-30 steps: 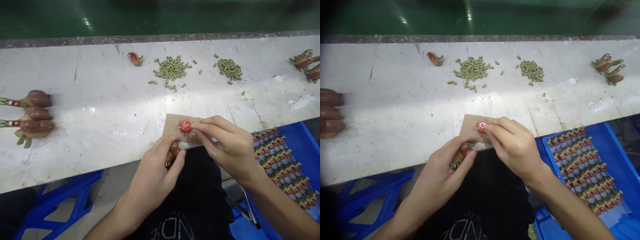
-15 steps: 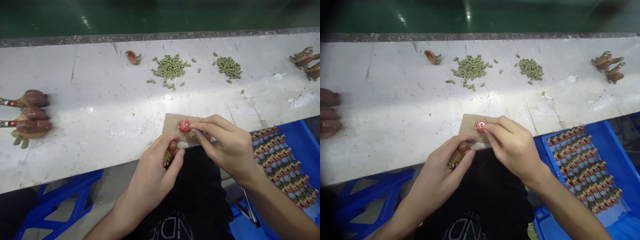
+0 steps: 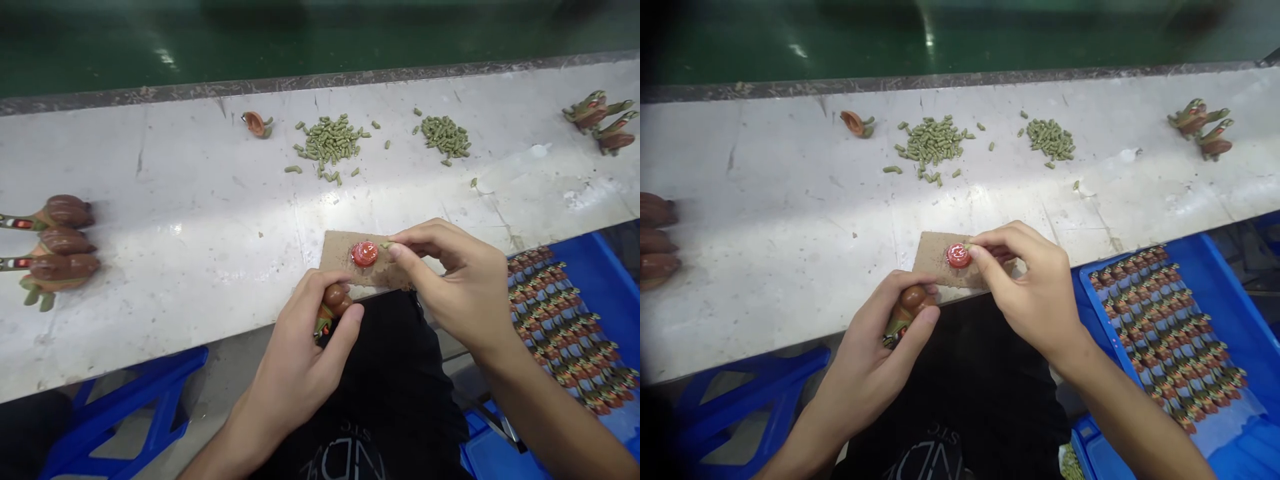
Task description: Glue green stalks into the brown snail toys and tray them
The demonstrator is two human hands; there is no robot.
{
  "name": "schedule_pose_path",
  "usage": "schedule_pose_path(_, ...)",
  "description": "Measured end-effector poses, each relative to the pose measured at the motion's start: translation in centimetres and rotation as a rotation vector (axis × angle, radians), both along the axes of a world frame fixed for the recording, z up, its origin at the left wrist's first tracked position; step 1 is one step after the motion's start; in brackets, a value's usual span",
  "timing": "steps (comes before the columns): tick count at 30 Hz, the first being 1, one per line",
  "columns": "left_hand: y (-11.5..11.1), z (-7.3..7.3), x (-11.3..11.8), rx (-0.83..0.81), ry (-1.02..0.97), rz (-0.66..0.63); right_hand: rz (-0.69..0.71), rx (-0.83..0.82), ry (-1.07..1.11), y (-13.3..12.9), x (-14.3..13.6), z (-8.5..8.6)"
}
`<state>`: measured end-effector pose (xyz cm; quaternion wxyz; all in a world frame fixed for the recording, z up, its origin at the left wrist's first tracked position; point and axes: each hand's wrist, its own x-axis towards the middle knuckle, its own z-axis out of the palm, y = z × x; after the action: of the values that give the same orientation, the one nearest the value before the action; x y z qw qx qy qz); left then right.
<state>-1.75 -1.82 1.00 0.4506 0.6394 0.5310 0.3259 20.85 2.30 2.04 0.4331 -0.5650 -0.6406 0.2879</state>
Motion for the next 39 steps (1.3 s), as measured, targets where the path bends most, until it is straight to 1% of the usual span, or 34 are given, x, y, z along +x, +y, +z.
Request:
schedule_pose_path(2,-0.4,-0.2,0.0,0.014,-0.105,0.047,-0.042,-0.194,0.254,-0.2,0.1,0.2)
schedule_pose_path(4,-0.6,-0.3,0.2,-0.009,-0.238,0.099,-0.030,-0.325,0.468,-0.4,0.2,0.3)
schedule_pose_path(6,-0.4,-0.3,0.5,-0.068,-0.357,0.134,-0.004,-0.384,0.595,-0.7,0.3,0.5)
schedule_pose_path(9,0.4,-0.1,1.1,-0.158,-0.504,0.138,0.034,-0.439,0.674,-1.4,0.3,0.8)
schedule_pose_path(11,1.0,-0.1,1.4,-0.184,-0.575,0.129,0.034,-0.457,0.689,-1.9,0.2,0.8)
schedule_pose_path(13,1.3,-0.2,1.6,-0.176,-0.588,0.118,0.022,-0.460,0.699,-2.3,0.2,0.7)
schedule_pose_path(17,1.5,-0.4,1.9,-0.133,-0.502,0.117,0.005,-0.470,0.724,-2.6,0.0,0.3)
schedule_pose_path(20,1.7,-0.4,2.0,-0.142,-0.451,0.120,-0.015,-0.456,0.704,-2.7,-0.1,0.1)
schedule_pose_path(26,1.8,-0.3,2.2,-0.176,-0.461,0.095,-0.015,-0.411,0.701,-3.1,-0.2,-0.3)
schedule_pose_path(30,1.4,-0.5,2.3,-0.210,-0.495,0.102,-0.025,-0.384,0.667,-2.9,-0.2,-0.4)
schedule_pose_path(34,1.3,-0.5,2.3,-0.221,-0.499,0.103,-0.045,-0.368,0.616,-2.8,-0.4,-0.1)
schedule_pose_path(39,1.5,-0.5,2.4,-0.150,-0.427,0.114,-0.064,-0.296,0.502,-3.1,-0.9,0.4)
